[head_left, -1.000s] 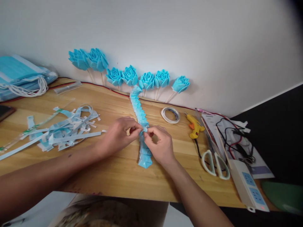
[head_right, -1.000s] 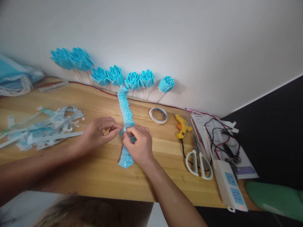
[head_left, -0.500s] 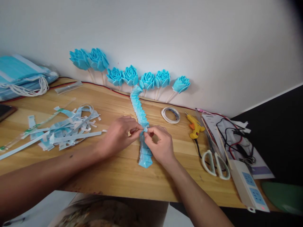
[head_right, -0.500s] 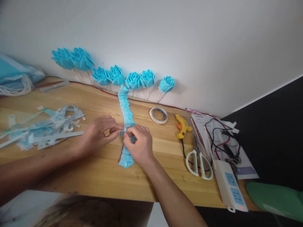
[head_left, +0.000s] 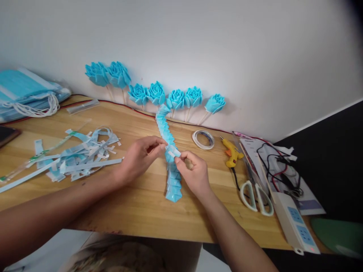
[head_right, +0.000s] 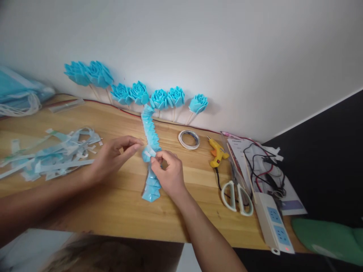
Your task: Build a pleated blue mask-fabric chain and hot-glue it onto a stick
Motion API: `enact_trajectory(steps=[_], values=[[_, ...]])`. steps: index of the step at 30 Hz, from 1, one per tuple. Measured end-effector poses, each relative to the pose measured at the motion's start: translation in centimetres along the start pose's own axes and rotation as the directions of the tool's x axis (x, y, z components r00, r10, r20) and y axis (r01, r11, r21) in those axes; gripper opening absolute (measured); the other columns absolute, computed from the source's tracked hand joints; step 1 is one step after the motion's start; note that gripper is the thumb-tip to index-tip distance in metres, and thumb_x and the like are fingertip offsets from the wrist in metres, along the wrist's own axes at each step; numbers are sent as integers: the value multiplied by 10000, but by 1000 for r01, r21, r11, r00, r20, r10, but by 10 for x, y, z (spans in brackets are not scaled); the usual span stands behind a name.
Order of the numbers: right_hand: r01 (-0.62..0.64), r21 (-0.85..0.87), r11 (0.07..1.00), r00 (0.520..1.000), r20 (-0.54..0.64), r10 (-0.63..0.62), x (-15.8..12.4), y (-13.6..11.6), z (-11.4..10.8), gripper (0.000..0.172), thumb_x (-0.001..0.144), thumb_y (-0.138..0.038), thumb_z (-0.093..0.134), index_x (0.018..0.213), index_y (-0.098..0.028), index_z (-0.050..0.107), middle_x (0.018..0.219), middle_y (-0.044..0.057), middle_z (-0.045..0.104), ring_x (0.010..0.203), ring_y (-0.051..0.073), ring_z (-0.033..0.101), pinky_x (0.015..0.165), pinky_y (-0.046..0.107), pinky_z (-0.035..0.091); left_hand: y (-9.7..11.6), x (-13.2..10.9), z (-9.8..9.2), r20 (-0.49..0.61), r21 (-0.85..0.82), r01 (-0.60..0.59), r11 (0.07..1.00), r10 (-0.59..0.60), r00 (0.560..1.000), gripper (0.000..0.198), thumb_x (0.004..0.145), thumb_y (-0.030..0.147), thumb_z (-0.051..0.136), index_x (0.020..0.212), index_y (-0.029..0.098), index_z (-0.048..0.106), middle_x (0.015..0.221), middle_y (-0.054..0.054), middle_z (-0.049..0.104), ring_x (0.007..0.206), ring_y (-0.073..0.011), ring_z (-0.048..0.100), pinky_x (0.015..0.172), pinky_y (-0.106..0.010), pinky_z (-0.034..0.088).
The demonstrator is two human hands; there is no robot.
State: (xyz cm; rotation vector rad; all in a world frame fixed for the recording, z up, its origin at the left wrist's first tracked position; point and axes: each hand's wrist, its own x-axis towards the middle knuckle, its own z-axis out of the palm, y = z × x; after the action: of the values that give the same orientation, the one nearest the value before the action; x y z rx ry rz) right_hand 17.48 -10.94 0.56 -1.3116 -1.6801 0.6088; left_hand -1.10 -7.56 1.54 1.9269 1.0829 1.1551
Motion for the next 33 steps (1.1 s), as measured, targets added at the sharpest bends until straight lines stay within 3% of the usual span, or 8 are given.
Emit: enact_trajectory(steps=[4, 7, 15, 25, 28, 30, 33], values=[[-17, 45, 999, 1000, 24, 16, 1, 0, -1, 180, 816, -268, 581, 655, -206, 531, 636, -33, 538, 614, 120, 497, 615, 252, 397, 4, 3, -5, 132, -122, 139, 983, -123, 984, 293, 907, 399, 523, 886, 154, 683, 836, -28, 714, 768, -159, 624, 676, -242, 474], [-25, 44, 999, 999, 43, 23, 1, -1, -1, 186, 814, -274, 577, 651, -205, 522, 634, -33, 525, 620, 121, 490, 618, 252, 392, 5, 5, -8, 224, -119, 204, 972, -174, 959, 259, 840, 399, 583, 832, 156, 670, 778, -14, 686, 736, -157, 600, 656, -243, 458], [-95, 110, 989, 985, 156, 77, 1, -3, -3, 172, 836, -340, 546, 745, -201, 595, 704, -6, 556, 703, 146, 525, 654, 262, 414, 1, 5, -4, 242, -197, 257, 946, -207, 948, 203, 762, 352, 616, 696, 160, 620, 611, 35, 558, 594, -102, 471, 593, -223, 380], [-133, 63, 989, 982, 141, 123, 2, -2, -2, 142, 800, -298, 551, 692, -205, 555, 669, -25, 518, 649, 128, 478, 620, 252, 391, -6, 5, -3, 353, -265, 370, 890, -268, 896, 227, 756, 383, 631, 730, 161, 674, 682, 14, 641, 666, -123, 554, 665, -240, 419], [-130, 87, 988, 983, 143, 117, 3, 1, -2, 138, 811, -294, 541, 708, -206, 568, 674, -23, 526, 659, 134, 498, 632, 260, 408, -8, 5, -3, 335, -256, 365, 895, -271, 902, 232, 755, 388, 628, 720, 164, 675, 670, 16, 642, 652, -123, 555, 653, -239, 427], [-106, 117, 987, 989, 117, 92, 2, 2, -2, 113, 824, -278, 536, 833, -207, 623, 752, -10, 594, 716, 146, 550, 678, 272, 439, -9, 5, -2, 290, -246, 341, 907, -267, 919, 233, 760, 387, 619, 714, 165, 672, 674, 13, 649, 650, -124, 559, 652, -239, 439], [-11, 53, 999, 1000, -27, 12, 1, 1, -3, 172, 834, -244, 560, 987, -216, 634, 851, 6, 659, 791, 163, 589, 755, 306, 453, -7, 5, -2, 211, -198, 293, 935, -252, 945, 228, 775, 375, 605, 721, 163, 667, 677, 11, 654, 639, -120, 554, 630, -230, 438]])
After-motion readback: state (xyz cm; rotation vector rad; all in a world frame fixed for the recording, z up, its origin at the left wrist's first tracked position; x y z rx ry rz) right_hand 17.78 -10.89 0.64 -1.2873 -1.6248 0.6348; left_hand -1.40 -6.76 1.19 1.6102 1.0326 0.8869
